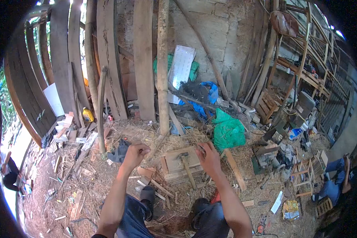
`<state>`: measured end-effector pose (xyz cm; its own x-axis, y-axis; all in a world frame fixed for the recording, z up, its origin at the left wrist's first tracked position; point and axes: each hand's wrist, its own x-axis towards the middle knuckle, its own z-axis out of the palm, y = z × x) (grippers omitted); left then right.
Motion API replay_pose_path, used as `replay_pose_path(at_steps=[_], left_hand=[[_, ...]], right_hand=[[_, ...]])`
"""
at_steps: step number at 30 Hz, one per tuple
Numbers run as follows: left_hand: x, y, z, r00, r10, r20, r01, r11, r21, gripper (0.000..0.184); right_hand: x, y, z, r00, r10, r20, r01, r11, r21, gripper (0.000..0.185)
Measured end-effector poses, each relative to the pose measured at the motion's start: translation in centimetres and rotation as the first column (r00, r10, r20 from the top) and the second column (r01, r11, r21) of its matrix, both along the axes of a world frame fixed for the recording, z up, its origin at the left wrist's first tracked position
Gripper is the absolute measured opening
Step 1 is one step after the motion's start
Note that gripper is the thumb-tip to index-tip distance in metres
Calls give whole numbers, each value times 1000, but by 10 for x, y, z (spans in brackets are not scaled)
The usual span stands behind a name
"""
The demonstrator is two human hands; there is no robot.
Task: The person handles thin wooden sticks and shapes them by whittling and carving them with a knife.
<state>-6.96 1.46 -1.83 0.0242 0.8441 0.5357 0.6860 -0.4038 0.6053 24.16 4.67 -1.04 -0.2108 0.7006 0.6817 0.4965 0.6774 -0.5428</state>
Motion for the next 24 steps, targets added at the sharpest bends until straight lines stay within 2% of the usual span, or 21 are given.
replay_pose_path(at_steps=[1,2,3,5,6,7,8,9,10,11,13,14,15,16,20,22,23,24], left_hand=[[3,2,-1,996,-41,-81,45,998,47,10],[7,3,-2,996,-41,-78,45,998,47,10],[11,3,-1,996,-64,-56,64,998,7,10],[16,3,2,997,-75,-32,74,997,-34,10],[16,3,4,996,-68,54,71,996,-62,10],[16,3,7,989,-55,139,68,994,-88,11],[15,3,10,989,-40,140,53,995,-86,11],[15,4,12,947,-52,316,96,988,-124,12],[14,6,13,874,-55,483,144,978,-149,14],[12,9,11,875,-43,482,126,982,-143,14],[10,18,3,545,-58,837,326,934,-148,15],[16,19,1,548,-60,834,319,937,-142,15],[28,17,5,450,-51,892,299,950,-96,15],[38,17,7,344,-47,938,277,959,-53,15],[63,21,13,386,-139,912,228,972,52,13],[69,17,16,689,-79,721,118,993,-5,16],[74,14,17,687,-93,721,144,990,-10,16],[79,9,16,657,-143,740,282,957,-66,16]], right_hand=[[-5,-2,2,994,-77,76,72,995,63,18],[-7,-3,3,977,-157,144,138,982,131,19],[-6,-2,1,977,-156,147,137,982,130,19],[-6,3,-10,977,-30,213,19,998,53,19],[-5,5,-14,977,-21,214,10,998,55,19],[-4,6,-17,976,-12,217,20,999,-34,18],[-5,7,-22,975,0,222,28,992,-121,18],[-8,5,-26,975,15,223,11,993,-116,18],[-12,2,-30,982,77,170,-32,967,-253,14],[-15,0,-33,985,131,110,-79,920,-383,12],[-30,-7,-33,975,196,101,-141,906,-400,11],[-38,-11,-31,968,242,60,-183,853,-489,13],[-43,-15,-31,960,281,16,-222,789,-573,14],[-50,-11,-42,943,317,-97,-313,752,-580,15],[-55,0,-53,939,278,-203,-342,817,-465,19],[-46,7,-42,908,269,-321,-401,781,-478,23],[-40,5,-35,914,244,-323,-381,789,-482,23],[-39,-10,-11,857,218,-467,-472,695,-542,25]])
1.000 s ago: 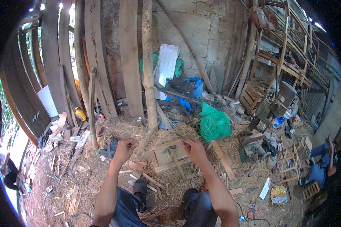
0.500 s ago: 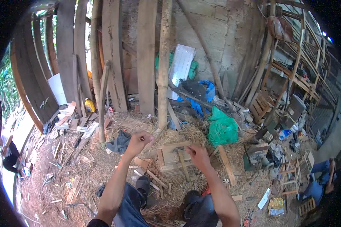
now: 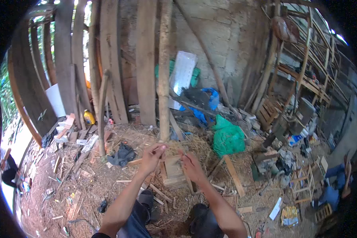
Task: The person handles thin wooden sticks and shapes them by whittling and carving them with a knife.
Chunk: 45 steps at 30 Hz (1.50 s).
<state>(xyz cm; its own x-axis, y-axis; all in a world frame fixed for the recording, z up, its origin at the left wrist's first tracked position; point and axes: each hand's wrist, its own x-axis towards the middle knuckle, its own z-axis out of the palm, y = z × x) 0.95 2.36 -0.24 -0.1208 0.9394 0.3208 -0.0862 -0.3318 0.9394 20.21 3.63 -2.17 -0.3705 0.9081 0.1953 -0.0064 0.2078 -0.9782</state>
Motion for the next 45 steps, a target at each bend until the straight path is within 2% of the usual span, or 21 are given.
replay_pose_path(at_steps=[1,2,4,10,13,15,17,18,19,20,22,25,28,32,38,40,41,43,45], left_hand=[[7,-5,0,990,-140,21,141,988,-64,16],[16,-9,1,986,-168,17,169,983,-79,16],[31,-19,5,968,-141,-208,118,986,-119,15],[43,-35,8,976,-145,-162,139,989,-45,13],[38,-32,1,962,-151,-230,129,986,-106,14],[37,-30,0,965,-151,-214,124,983,-137,14],[36,-29,-4,967,-157,-199,125,978,-165,14],[36,-29,-6,965,-118,-235,101,991,-85,14],[35,-29,-6,960,-76,-268,78,997,-2,13],[34,-30,-4,962,-77,-260,78,997,-5,13],[32,-34,4,929,-43,-368,36,999,-25,13],[29,-32,-1,941,-90,-327,68,995,-77,14],[30,-33,0,950,-94,-298,75,994,-74,15],[27,-34,4,948,-148,-282,127,987,-94,15],[26,-33,6,922,-185,-339,148,980,-132,17],[25,-35,12,910,-158,-383,126,986,-107,17],[22,-36,9,912,-153,-380,121,987,-105,17],[16,-34,-2,958,-167,-233,148,984,-97,16],[9,-31,-3,959,-159,-236,139,985,-102,16]], right_hand=[[1,-9,15,991,26,-131,-45,988,-147,26],[4,-9,17,970,70,-232,-99,989,-112,28],[5,-23,37,969,53,-242,-81,991,-106,28],[13,-38,48,980,28,-198,-52,991,-120,17],[16,-31,39,984,61,-168,-88,983,-161,12],[22,-25,34,984,91,-153,-119,975,-186,10],[28,-18,34,985,29,-169,-64,976,-207,8],[28,-14,35,965,-38,-261,-19,977,-212,8],[31,-10,34,966,-38,-254,-18,976,-216,8],[35,-6,33,954,-24,-299,-38,979,-201,9],[35,-4,32,941,-8,-339,-56,983,-177,12],[27,-11,37,961,34,-274,-89,978,-191,12],[23,-12,31,950,112,-291,-185,954,-237,13],[30,-7,31,934,123,-334,-215,943,-253,10],[31,-5,31,952,59,-300,-136,961,-243,6],[30,-5,34,959,-104,-264,32,964,-262,7],[40,2,33,960,-99,-260,29,965,-260,7],[71,23,28,874,-306,-377,258,950,-174,10],[78,24,25,875,-286,-390,238,957,-168,11]])
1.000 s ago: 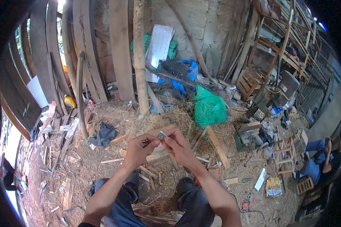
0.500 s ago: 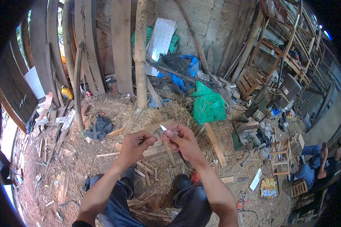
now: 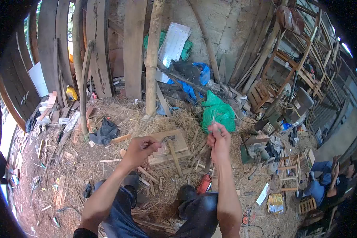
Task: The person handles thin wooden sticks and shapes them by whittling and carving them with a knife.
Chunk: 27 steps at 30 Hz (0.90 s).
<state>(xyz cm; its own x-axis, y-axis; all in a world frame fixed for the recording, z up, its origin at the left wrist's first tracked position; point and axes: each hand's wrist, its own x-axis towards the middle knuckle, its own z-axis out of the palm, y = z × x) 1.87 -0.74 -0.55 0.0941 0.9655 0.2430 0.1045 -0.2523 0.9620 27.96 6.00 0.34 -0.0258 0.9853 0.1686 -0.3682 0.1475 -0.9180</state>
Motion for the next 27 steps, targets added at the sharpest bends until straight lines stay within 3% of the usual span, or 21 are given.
replay_pose_path(at_steps=[2,5,7,14,16,18,19,24,26,27], left_hand=[[-4,4,2,1000,10,-11,-10,1000,-2,16],[1,7,0,993,59,-105,-58,998,12,16],[4,7,-2,991,52,-122,-46,997,56,16],[-6,6,-3,991,31,-130,-21,997,78,16],[-9,8,-3,988,26,-152,-18,999,50,17],[-3,7,0,983,33,-181,-22,998,65,16],[0,7,1,978,39,-205,-23,997,80,16],[0,7,0,982,36,-184,-21,996,88,16],[-1,8,3,980,36,-195,-27,998,51,16],[0,8,3,975,49,-216,-34,997,75,16]], right_hand=[[-6,-7,0,1000,20,-18,-20,1000,11,13],[-49,-36,11,981,154,116,-146,987,-70,14],[-64,-40,4,923,382,47,-375,920,-114,14],[-38,-9,-9,981,193,6,-192,981,-40,17],[-45,-17,-3,978,199,60,-198,980,-24,19],[-63,-34,2,945,282,164,-267,958,-110,22],[-70,-39,2,916,379,132,-364,923,-124,21],[-55,-18,-7,941,285,184,-279,959,-58,20],[-44,-12,-2,988,157,8,-156,985,-72,21],[-45,-13,0,990,143,8,-142,986,-84,22]])
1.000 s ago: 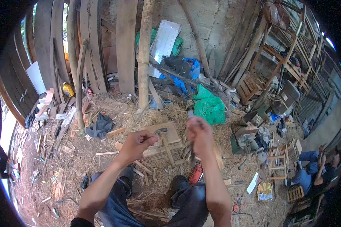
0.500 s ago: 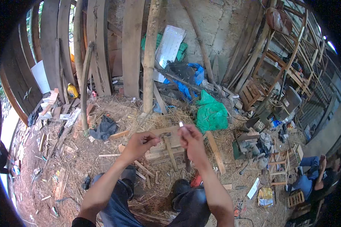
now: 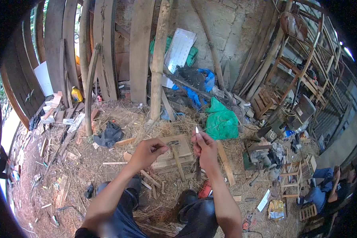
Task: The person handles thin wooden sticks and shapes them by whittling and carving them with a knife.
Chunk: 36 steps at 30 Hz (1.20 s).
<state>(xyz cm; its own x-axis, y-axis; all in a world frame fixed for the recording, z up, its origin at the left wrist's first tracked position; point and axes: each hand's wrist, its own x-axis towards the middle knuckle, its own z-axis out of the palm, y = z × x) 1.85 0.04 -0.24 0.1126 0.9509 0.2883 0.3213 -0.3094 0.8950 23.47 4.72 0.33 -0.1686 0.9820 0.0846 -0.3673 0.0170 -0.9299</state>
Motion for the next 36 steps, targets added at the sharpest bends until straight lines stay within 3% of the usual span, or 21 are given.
replay_pose_path(at_steps=[1,3,4,7,9,11,13,15,17,19,24,27,29,33,35,36], left_hand=[[1,-1,0,1000,6,-24,-5,1000,21,15],[6,-2,3,1000,15,-27,-14,999,42,15],[9,-2,4,999,29,-26,-27,997,67,14],[8,-2,0,999,33,-15,-30,990,140,13],[4,-6,4,999,38,-19,-36,994,104,13],[-1,-8,5,999,42,-16,-40,997,72,13],[-7,-8,4,1000,9,16,-10,999,52,13],[-4,-8,7,999,27,-18,-25,998,63,13],[3,-7,5,998,45,-44,-42,996,75,13],[10,-5,-1,999,27,32,-29,995,93,14],[9,-5,2,999,5,47,-7,998,62,14],[2,-7,-3,999,2,54,-6,998,60,15],[-7,-10,-4,999,4,34,-6,999,37,16],[-7,-8,-4,999,8,36,-8,1000,5,17],[0,-6,-4,1000,16,-4,-16,1000,15,17],[4,-7,-4,1000,12,26,-12,1000,14,17]], right_hand=[[-4,-4,0,1000,-2,1,2,1000,-3,22],[-18,-18,-1,974,129,187,-126,992,-28,20],[-23,-24,-3,954,279,107,-268,957,-111,19],[-23,-19,-6,951,293,101,-282,953,-112,16],[-13,-9,-5,974,213,83,-204,974,-101,14],[7,4,-4,995,85,-50,-90,991,-101,14],[17,9,-6,990,77,-117,-89,990,-105,15],[15,3,-12,981,168,-98,-177,979,-99,17],[-13,-18,-1,992,125,-1,-123,976,-180,17],[-24,-24,-2,953,302,3,-299,944,-140,17],[-19,-18,1,955,293,48,-287,952,-103,17],[-2,-4,-7,970,219,102,-207,972,-115,14],[26,14,-7,996,41,-74,-46,996,-74,15],[15,-5,5,994,21,-107,-34,992,-122,18],[-9,-20,6,980,188,60,-181,978,-106,18],[-17,-22,-4,959,282,38,-276,954,-118,17]])
